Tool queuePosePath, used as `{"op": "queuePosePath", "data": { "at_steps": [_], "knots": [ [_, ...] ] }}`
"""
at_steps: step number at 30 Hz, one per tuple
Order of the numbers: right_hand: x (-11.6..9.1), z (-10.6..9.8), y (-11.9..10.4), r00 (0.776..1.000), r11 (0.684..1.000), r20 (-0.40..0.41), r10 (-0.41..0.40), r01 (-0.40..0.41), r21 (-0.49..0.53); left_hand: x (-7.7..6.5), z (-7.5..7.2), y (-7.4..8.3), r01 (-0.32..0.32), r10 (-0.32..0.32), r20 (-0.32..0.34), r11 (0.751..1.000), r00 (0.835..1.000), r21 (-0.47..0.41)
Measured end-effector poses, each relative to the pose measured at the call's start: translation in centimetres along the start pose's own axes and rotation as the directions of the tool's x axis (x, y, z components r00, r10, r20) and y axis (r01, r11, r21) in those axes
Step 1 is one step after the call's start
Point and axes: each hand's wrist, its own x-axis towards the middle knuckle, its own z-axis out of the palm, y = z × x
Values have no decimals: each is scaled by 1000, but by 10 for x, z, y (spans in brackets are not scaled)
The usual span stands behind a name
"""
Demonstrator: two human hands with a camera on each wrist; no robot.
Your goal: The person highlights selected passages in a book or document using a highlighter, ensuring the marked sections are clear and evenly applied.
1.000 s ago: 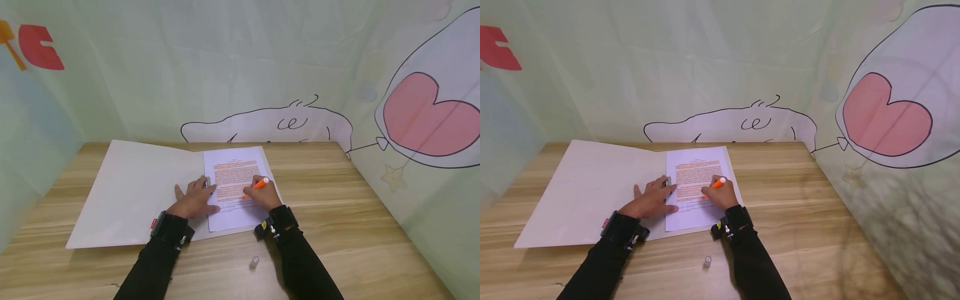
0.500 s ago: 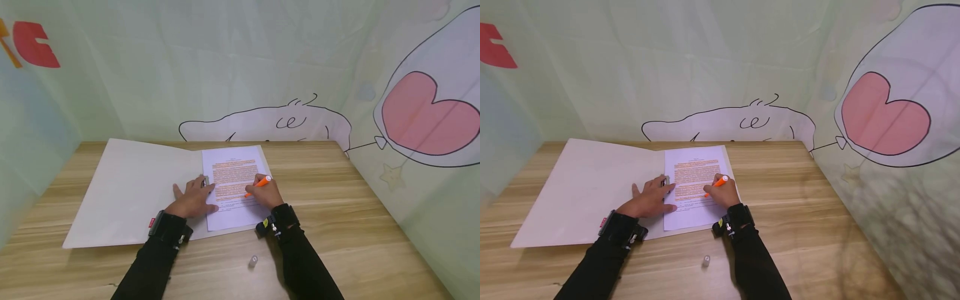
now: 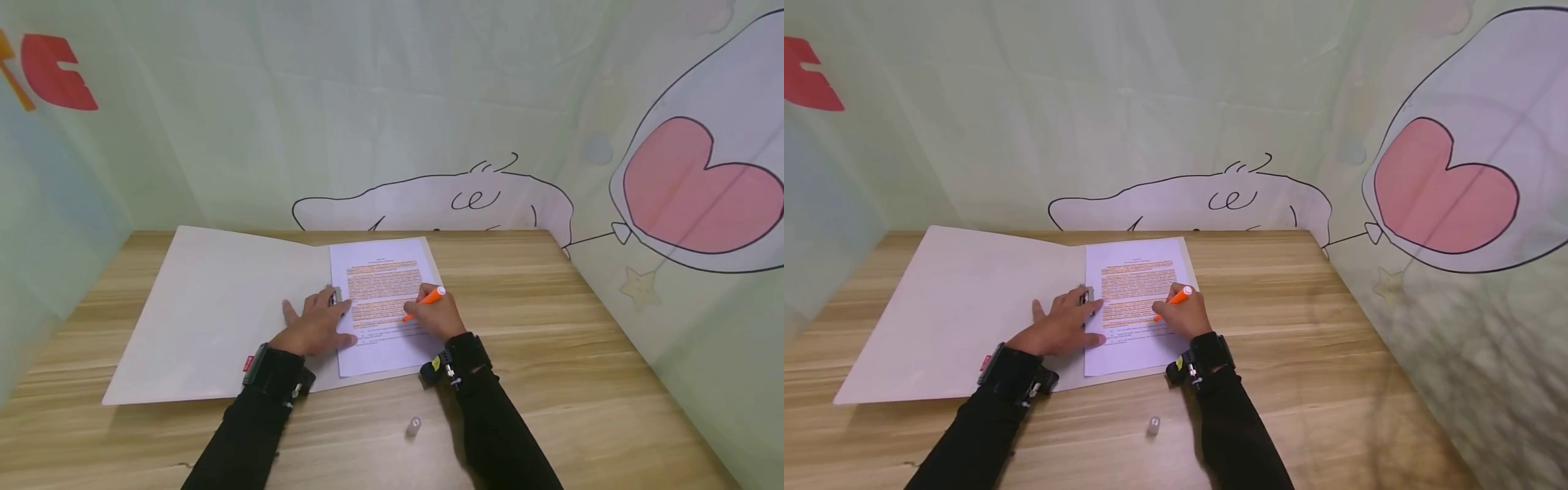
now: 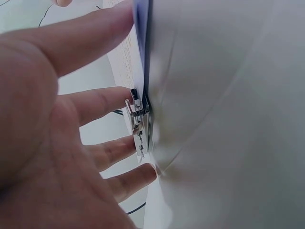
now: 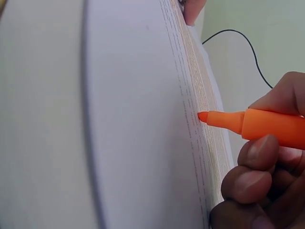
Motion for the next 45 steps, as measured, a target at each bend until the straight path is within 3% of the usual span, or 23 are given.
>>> {"op": "queuePosePath", "data": {
  "at_steps": [45],
  "knots": [
    [5,-19,5,997,994,7,71,-70,-88,2,-1,0,1,-1,11,1000,1000,-16]
  ]
}}
